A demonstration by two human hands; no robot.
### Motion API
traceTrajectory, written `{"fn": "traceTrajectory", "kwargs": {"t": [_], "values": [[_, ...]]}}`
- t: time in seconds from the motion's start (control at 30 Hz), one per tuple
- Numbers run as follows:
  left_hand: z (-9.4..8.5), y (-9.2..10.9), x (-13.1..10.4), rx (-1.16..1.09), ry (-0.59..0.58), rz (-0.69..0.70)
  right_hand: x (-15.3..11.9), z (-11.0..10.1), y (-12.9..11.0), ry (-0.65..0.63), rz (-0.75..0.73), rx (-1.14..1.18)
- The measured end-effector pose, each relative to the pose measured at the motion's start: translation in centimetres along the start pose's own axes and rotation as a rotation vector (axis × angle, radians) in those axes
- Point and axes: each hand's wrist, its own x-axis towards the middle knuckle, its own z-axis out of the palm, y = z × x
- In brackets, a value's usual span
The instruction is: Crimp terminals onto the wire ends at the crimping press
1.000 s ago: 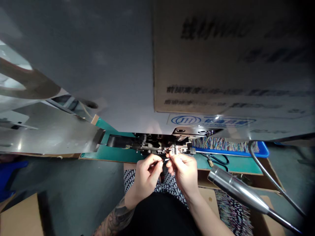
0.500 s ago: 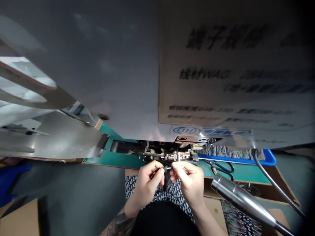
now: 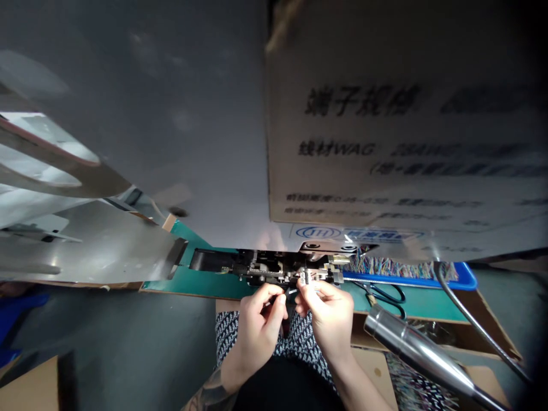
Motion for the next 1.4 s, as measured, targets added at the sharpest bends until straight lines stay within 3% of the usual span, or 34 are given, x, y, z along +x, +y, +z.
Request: {"fn": "traceTrajectory", "kwargs": {"t": [0.33, 0.43, 0.53, 0.63, 0.7, 0.8, 0.87, 0.93, 1.1, 1.2, 1.3, 1.4], "values": [[-0.2, -0.6, 0.0, 0.026, 0.011, 0.065, -0.1, 0.1, 0.4, 0.015, -0.065, 0.007], [-0.9, -0.5, -0.1, -0.030, -0.085, 0.014, -0.6, -0.4, 0.5, 0.019, -0.152, -0.021], [-2.0, -0.4, 0.0, -0.098, -0.261, -0.014, -1.4, -1.7, 1.1, -0.077, -0.264, -0.080], [-3.2, -1.0, 0.1, -0.287, -0.370, -0.021, -2.0, -3.5, 2.3, -0.152, -0.241, 0.016], [-3.5, -1.7, -0.1, -0.491, -0.341, -0.105, -2.1, -4.5, 3.1, -0.166, -0.169, 0.091], [-3.5, -2.5, -0.6, -0.732, -0.237, -0.245, -2.0, -5.4, 3.5, -0.353, -0.083, -0.042], [-3.2, -2.6, -0.9, -0.787, -0.227, -0.257, -2.0, -5.4, 3.4, -0.573, -0.046, -0.196], [-2.8, -2.5, -1.1, -0.786, -0.242, -0.223, -2.3, -5.0, 3.1, -0.714, -0.069, -0.262], [-1.6, -2.6, -1.5, -0.702, -0.278, -0.151, -3.1, -3.7, 3.4, -0.564, -0.116, -0.123], [-1.1, -3.4, -1.8, -0.666, -0.309, -0.131, -3.1, -3.7, 3.5, -0.542, -0.150, -0.097], [-0.8, -4.1, -2.1, -0.604, -0.373, -0.131, -3.0, -5.0, 2.6, -0.509, -0.155, -0.143], [-1.0, -4.1, -2.1, -0.465, -0.495, -0.154, -2.5, -7.9, 0.7, -0.365, -0.187, -0.222]]}}
